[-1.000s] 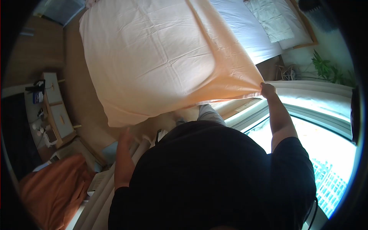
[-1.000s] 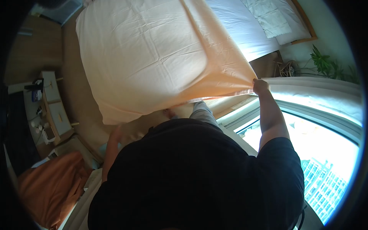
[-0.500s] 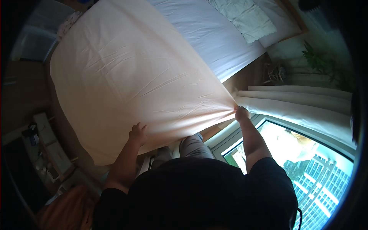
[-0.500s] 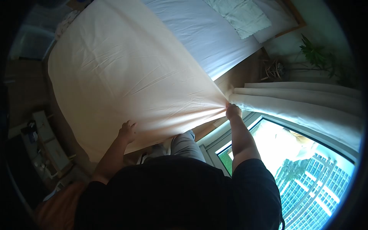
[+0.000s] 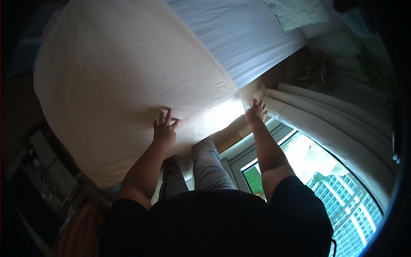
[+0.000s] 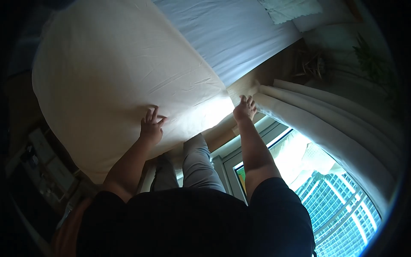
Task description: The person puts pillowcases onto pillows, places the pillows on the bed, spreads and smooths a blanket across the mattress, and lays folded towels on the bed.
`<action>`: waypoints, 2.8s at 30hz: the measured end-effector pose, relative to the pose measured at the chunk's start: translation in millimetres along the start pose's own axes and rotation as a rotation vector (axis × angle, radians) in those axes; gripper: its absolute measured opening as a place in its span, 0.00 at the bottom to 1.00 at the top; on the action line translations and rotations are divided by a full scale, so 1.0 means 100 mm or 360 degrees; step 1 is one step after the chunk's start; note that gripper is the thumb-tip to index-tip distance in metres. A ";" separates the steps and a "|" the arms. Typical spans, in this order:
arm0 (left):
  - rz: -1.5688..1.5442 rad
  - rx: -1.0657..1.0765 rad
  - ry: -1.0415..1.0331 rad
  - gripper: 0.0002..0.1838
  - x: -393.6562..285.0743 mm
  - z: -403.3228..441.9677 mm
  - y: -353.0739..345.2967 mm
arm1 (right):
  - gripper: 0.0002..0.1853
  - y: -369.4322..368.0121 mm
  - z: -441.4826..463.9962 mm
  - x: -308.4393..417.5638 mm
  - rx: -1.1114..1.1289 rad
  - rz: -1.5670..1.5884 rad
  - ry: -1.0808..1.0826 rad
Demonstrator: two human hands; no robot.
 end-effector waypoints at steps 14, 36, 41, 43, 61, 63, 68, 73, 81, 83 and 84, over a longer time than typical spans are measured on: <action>-0.0193 0.0099 -0.0086 0.31 -0.28 0.06 0.01 | 0.28 0.17 0.12 2.57 -0.0422 -0.0074 0.1522; -0.0989 -0.1152 0.1144 0.27 3.07 -2.46 -2.24 | 0.32 -1.28 -2.81 4.48 -0.0299 -0.0891 0.2292; -0.1155 -0.0992 0.2492 0.35 4.51 -3.85 -3.68 | 0.33 -2.01 -4.23 5.40 0.0086 -0.1121 0.2641; -0.1430 -0.1206 0.2517 0.42 4.97 -4.18 -4.04 | 0.33 -2.33 -4.71 5.65 0.0144 -0.1265 0.2745; -0.2798 -0.0948 0.1682 0.44 6.03 -5.02 -4.83 | 0.33 -2.74 -5.67 7.26 0.0376 -0.1616 0.2304; -0.2847 -0.1031 0.1652 0.41 6.03 -5.02 -4.85 | 0.33 -2.75 -5.67 7.26 0.0422 -0.1612 0.2295; -0.2990 -0.1483 0.1703 0.29 6.03 -5.22 -4.67 | 0.33 -2.78 -5.63 7.26 0.0424 -0.1613 0.2296; -0.2567 -0.1606 0.1666 0.28 6.01 -5.23 -4.67 | 0.33 -2.81 -5.58 7.23 0.0403 -0.1568 0.2359; -0.2616 -0.1127 0.1694 0.32 5.96 -5.16 -4.68 | 0.33 -2.80 -5.54 7.20 0.0405 -0.1487 0.2405; -0.3015 -0.1035 0.1375 0.28 5.88 -5.10 -4.68 | 0.32 -2.80 -5.54 7.18 0.0383 -0.1480 0.2410; -0.3010 -0.1032 0.1367 0.28 5.87 -5.13 -4.69 | 0.32 -2.79 -5.54 7.18 0.0357 -0.1478 0.2424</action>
Point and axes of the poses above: each hand's wrist, its own z-axis towards the middle knuckle, its own y-axis out of the back of the hand, x = y × z, the point moved 6 cm from there along z, towards the middle knuckle, and after that the axes turned 1 degree about y, right-handed, at the moved point
